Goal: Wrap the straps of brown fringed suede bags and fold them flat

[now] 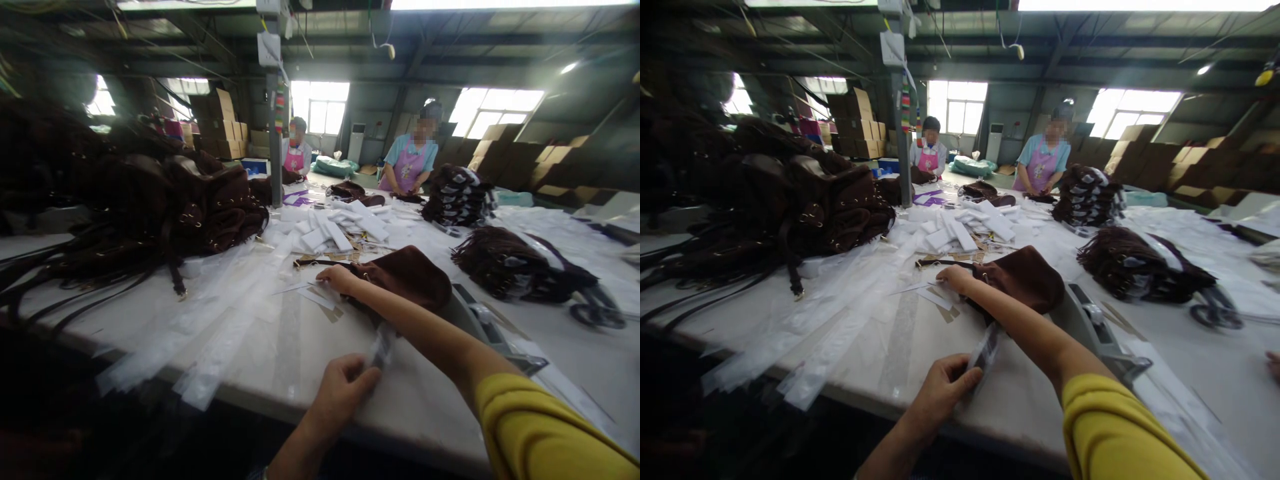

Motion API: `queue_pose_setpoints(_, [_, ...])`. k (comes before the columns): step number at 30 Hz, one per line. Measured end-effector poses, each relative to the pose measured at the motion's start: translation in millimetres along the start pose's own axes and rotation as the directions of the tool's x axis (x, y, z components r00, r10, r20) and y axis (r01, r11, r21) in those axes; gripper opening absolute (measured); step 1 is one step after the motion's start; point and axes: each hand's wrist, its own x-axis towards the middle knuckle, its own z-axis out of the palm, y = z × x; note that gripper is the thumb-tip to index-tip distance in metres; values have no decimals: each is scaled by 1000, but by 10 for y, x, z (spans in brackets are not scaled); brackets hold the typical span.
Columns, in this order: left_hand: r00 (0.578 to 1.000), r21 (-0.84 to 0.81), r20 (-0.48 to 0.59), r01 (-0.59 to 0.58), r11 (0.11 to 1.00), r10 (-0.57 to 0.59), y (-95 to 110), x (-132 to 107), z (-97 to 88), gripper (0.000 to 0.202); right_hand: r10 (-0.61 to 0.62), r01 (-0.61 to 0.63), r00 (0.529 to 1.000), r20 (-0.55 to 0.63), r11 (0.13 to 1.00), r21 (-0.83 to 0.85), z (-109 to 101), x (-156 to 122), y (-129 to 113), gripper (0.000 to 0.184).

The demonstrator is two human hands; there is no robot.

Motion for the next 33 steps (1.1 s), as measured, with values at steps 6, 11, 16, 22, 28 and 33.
queue_pose_setpoints(6, [1000,4,2,-3,1000,3,8,-1,-4,47,184,-179,978,94,982,-59,28,-97,-189,29])
queue_pose_setpoints(11, [999,-31,27,-16,999,17,-9,7,3,43,186,-186,981,61,983,-5,15,-200,-377,25])
queue_pose_setpoints(16, [1000,-43,16,-14,999,15,8,-4,12,42,230,-192,956,-183,960,202,-276,-388,-393,17])
queue_pose_setpoints(22, [993,-197,15,116,973,-116,33,27,-41,43,384,86,820,-425,650,755,-668,-1402,-352,32])
queue_pose_setpoints(28, [980,-286,-21,184,941,-198,107,80,-103,40,531,-68,836,-140,353,933,-395,-2793,-495,30])
queue_pose_setpoints(33, [985,-171,-71,143,975,-157,208,59,-38,37,506,-185,858,-93,473,862,-89,-3042,-727,24])
